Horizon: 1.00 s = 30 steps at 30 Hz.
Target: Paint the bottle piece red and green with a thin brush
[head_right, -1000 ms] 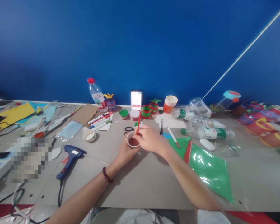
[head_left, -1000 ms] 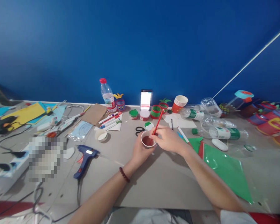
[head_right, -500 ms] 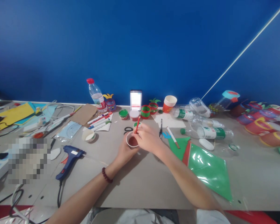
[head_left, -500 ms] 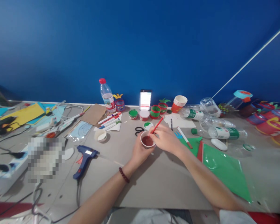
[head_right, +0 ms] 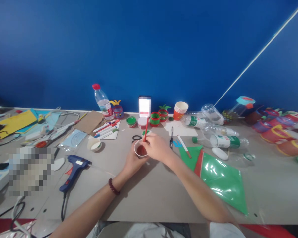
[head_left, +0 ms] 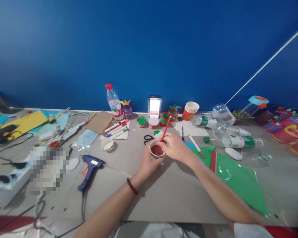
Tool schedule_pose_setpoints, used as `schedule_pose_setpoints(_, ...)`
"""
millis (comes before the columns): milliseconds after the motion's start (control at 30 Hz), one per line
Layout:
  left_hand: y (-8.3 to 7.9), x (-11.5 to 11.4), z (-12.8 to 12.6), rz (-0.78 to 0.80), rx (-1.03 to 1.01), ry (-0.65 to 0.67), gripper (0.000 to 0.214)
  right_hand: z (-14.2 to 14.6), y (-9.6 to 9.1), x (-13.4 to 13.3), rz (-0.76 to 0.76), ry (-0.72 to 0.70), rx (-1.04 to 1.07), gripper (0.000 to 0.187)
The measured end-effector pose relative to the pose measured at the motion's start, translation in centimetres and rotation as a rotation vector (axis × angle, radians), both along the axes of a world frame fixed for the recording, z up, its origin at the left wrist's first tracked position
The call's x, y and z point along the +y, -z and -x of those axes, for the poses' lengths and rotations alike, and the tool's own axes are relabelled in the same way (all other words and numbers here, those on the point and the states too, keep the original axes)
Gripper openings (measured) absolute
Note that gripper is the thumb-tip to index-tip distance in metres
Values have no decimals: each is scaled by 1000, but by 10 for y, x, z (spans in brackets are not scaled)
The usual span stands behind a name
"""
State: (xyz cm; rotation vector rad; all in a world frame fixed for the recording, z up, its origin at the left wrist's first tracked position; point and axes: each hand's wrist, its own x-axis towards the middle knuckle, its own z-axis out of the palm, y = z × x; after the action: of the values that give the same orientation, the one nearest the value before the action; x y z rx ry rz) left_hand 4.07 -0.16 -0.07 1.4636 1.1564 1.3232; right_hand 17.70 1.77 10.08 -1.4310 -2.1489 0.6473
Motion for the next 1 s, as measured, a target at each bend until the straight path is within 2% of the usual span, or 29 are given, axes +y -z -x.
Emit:
schedule_pose_setpoints(167, 2, 1, -1, 5, 2, -9, 56, -1, 4, 2, -125, 1, -62, 20)
schedule_pose_setpoints(300, -1, 1, 0, -12, 2, -1, 54, -2, 2, 1, -162, -62, -76, 19)
schedule_pose_setpoints(433, -5, 0, 1, 4, 0, 14, 56, 0, -4, -6, -91, -86, -102, 20)
schedule_pose_setpoints(567, -5, 0, 1, -2, -6, 17, 56, 1, -9, -10, 21, -66, -8, 22)
schedule_pose_setpoints(733, -2, 1, 0, -25, -5, 14, 54, 0, -4, -4, 23, -48, 87, 19)
schedule_pose_setpoints(867, -1, 1, 0, -5, -1, 15, 55, 0, 2, 1, -34, -45, 0, 19)
schedule_pose_setpoints(1000, 1, 1, 0, -14, -3, 2, 55, -2, 4, 2, -162, -50, -70, 19)
